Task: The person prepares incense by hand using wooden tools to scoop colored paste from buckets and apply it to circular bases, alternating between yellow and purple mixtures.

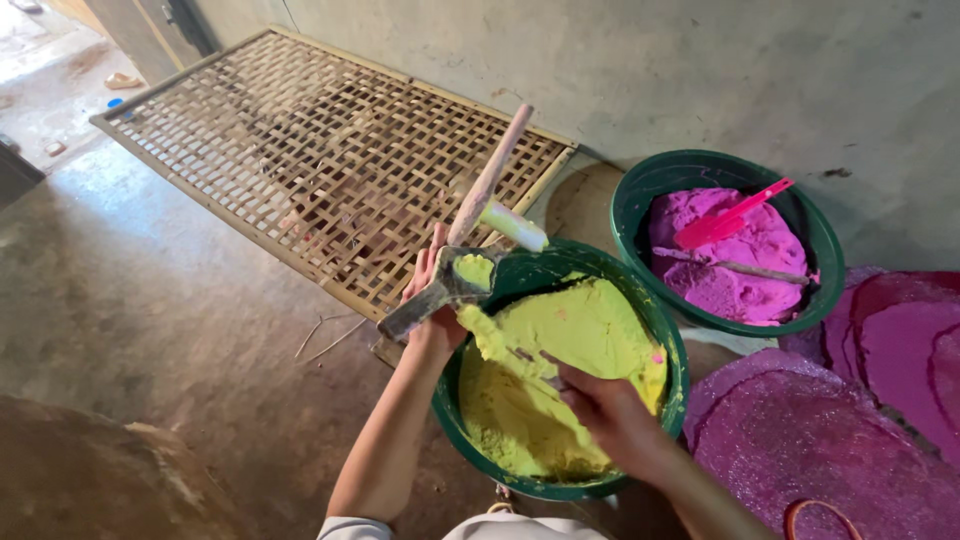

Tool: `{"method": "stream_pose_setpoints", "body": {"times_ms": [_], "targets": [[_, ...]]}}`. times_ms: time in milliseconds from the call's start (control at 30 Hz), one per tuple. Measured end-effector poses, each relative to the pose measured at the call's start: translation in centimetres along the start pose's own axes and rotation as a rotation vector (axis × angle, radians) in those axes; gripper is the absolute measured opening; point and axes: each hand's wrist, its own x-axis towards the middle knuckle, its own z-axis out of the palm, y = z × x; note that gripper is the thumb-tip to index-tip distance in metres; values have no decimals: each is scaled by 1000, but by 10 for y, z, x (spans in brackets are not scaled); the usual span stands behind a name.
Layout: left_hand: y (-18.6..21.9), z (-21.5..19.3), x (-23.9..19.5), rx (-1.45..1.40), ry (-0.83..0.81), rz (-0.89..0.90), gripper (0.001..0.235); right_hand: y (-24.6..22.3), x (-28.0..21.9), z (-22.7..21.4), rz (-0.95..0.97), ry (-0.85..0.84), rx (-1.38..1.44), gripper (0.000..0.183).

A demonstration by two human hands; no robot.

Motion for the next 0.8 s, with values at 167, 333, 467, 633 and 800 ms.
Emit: {"method": "stream_pose_setpoints", "body": {"times_ms": [167,333,467,633,800], "targets": [[24,-5,-10,52,129,173,67,5,50,-19,373,-25,26,31],[3,19,23,-833,-104,-489,88,-15,18,7,9,-45,-23,39],[-56,30,32,-589,194,17,47,14,7,-9,443,-203,82,63],[-13,26,6,-1507,-150,-512,42,25,55,-38,-189,-211,-242,85],[117,-10,-91,-2079,-1215,-603,44,-56,30,-94,-504,-294,1563,97]]}}
